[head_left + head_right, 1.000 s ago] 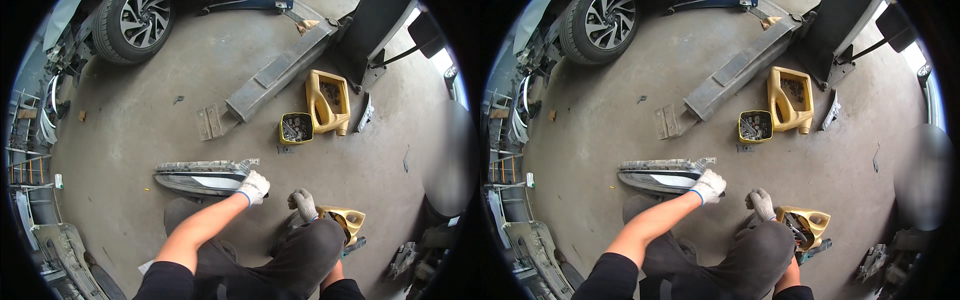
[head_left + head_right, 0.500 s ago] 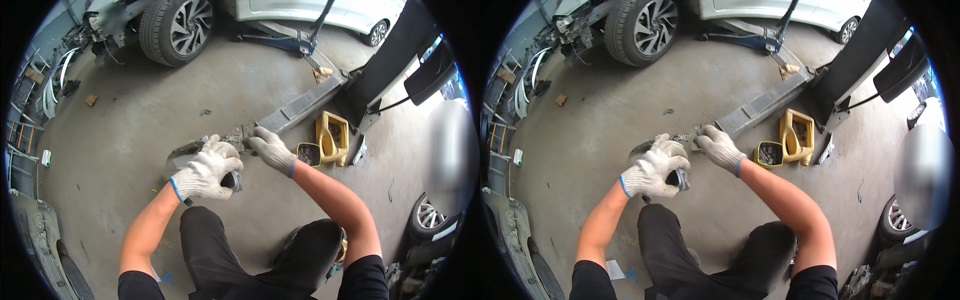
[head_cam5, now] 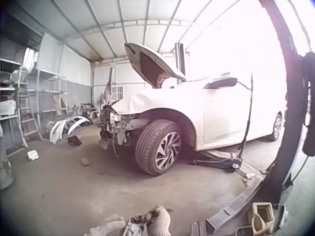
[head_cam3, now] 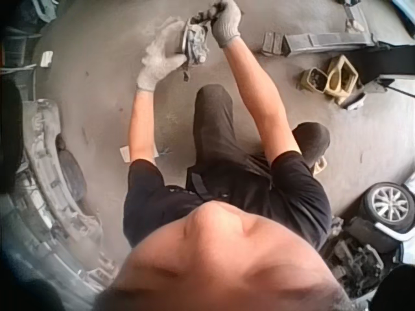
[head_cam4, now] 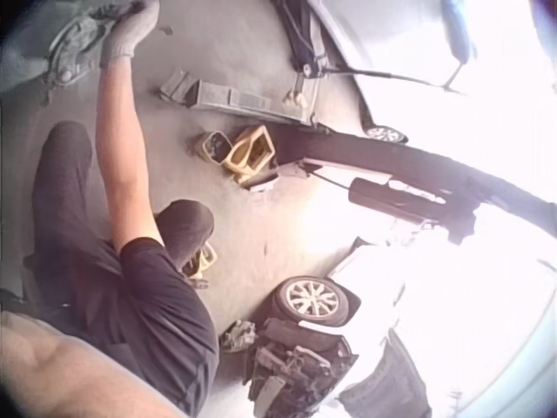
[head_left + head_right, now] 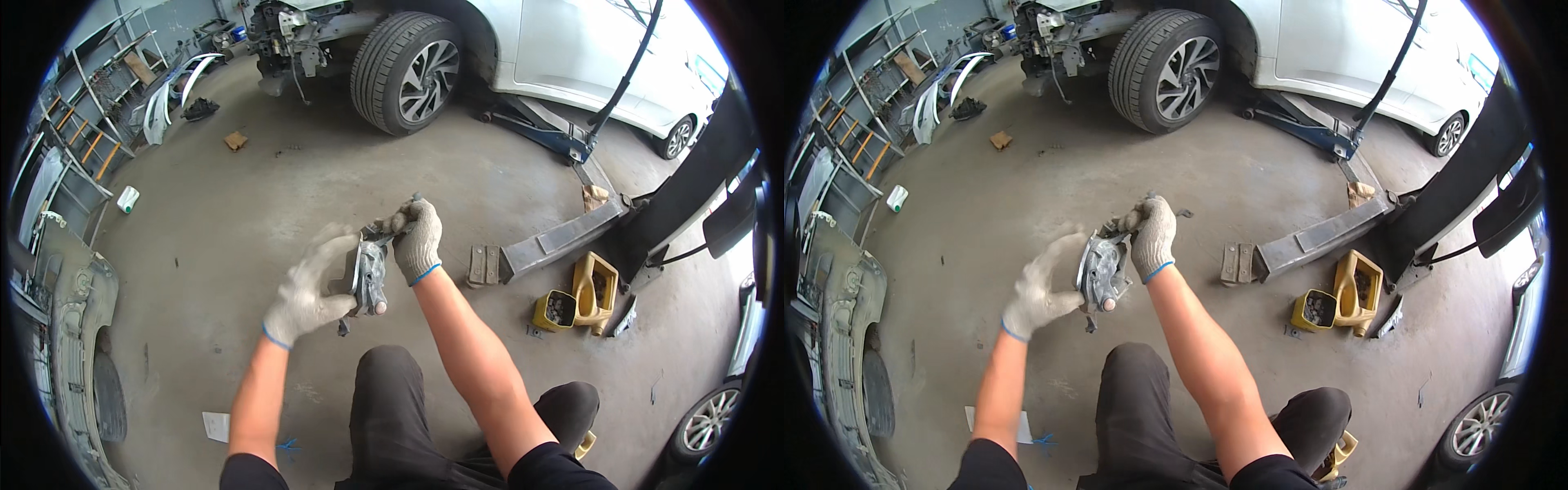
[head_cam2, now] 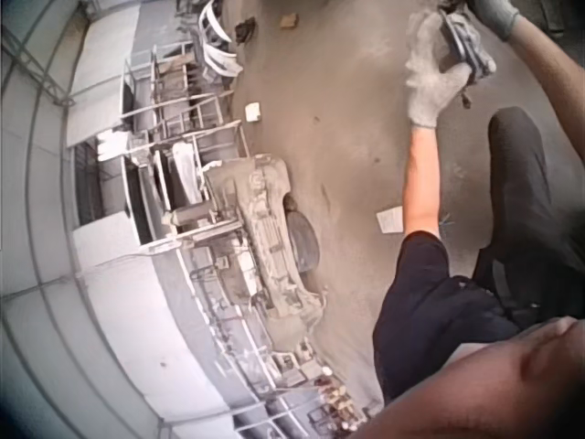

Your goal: The person aligns and secures a white front bumper to a white car, then moves to the floor to work on a headlight assembly, using a screwdriver to tighten screws into the headlight housing.

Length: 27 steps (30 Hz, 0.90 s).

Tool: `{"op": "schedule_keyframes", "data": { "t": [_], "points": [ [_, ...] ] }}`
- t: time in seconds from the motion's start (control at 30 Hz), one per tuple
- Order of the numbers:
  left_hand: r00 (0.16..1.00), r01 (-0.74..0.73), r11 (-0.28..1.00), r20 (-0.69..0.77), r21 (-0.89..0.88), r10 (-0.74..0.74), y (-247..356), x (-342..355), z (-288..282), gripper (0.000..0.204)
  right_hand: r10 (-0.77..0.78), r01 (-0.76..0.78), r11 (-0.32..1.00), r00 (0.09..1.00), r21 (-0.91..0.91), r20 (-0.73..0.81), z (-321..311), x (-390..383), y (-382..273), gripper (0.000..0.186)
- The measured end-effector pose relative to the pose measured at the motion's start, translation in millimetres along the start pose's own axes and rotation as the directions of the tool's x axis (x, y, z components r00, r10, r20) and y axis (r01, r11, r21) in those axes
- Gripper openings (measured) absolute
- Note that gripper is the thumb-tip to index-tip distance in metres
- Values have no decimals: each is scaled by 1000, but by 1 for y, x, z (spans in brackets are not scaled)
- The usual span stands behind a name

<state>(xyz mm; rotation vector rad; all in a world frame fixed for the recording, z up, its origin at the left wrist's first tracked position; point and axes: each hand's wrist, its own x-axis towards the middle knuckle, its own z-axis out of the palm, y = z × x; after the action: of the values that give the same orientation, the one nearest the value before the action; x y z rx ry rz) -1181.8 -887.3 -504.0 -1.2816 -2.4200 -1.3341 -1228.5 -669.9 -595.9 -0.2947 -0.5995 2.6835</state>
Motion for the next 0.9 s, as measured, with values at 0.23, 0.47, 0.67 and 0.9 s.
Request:
{"op": "schedule_keyframes", "data": {
  "t": [0.23,0.47,0.67,0.9],
  "points": [
    [949,209,949,-282,237,-139,-14,-62,76,117,164,-132,979,961,153,-221,66,-53,-3,14],
    [966,-200,965,-132,172,223,12,-35,85,112,61,-24,985,974,170,-219,43,-65,-46,16],
    [959,-251,966,-146,-54,241,65,-31,115,112,-47,65,996,963,57,-266,49,-109,-114,13],
    [982,-165,924,-145,-344,121,138,-56,180,100,-62,55,998,881,-29,-470,14,-169,-173,15]
  ]
}}
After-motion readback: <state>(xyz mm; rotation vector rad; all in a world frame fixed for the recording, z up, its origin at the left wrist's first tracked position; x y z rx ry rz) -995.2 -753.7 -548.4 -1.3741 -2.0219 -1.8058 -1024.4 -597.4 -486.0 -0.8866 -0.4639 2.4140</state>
